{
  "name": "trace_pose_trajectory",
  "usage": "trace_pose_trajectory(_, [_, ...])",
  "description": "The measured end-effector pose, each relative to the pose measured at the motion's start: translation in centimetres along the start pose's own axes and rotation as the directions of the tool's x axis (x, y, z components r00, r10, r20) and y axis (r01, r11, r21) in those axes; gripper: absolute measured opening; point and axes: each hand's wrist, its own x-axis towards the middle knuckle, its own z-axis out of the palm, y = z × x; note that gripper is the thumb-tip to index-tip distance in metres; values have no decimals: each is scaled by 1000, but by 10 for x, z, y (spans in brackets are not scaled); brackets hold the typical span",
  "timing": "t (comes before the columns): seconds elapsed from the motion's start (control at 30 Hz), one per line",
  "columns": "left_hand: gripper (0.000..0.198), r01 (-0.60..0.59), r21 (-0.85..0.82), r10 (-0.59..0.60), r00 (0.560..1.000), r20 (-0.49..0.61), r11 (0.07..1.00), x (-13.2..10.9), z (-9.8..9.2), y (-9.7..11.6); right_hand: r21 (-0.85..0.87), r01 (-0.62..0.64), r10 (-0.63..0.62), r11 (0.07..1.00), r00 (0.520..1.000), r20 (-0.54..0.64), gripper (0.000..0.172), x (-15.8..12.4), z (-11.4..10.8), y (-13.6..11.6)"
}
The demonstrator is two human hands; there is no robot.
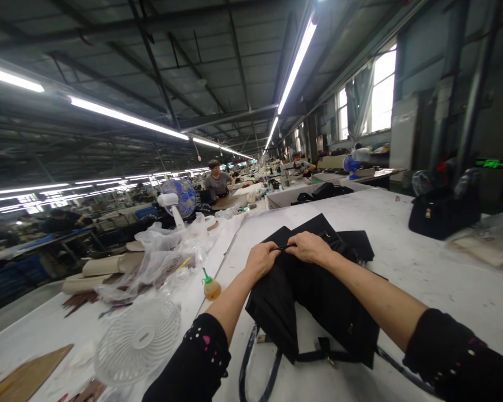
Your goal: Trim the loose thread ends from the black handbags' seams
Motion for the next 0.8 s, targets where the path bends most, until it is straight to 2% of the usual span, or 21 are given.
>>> trace_pose_trajectory(0.17, [16,-30,-21,30,1000,-3,999,0,-2,1,22,13,-13,1000,999,29,29,-1,-2,3])
trace_pose_trajectory(0.3, [16,-6,-140,25,990,139,990,2,-6,-4,48,26,-28,998,999,39,27,-6,-2,2])
trace_pose_trajectory(0.37, [20,18,-172,12,985,174,985,3,-8,-8,41,30,-31,999,999,30,27,-8,-1,-1])
trace_pose_trajectory(0.47, [28,-14,-148,37,987,154,989,5,-9,-11,9,60,-60,998,998,-4,29,-9,1,-6])
trace_pose_trajectory(0.6, [22,-84,-108,97,988,122,991,6,-5,-4,52,151,-151,987,989,-5,26,-7,2,4])
trace_pose_trajectory(0.73, [23,-48,-25,49,996,70,999,7,-1,9,203,240,-248,949,969,17,25,-7,0,23])
trace_pose_trajectory(0.8, [22,-46,9,46,996,70,999,8,0,17,193,244,-247,951,969,-7,25,-9,0,27])
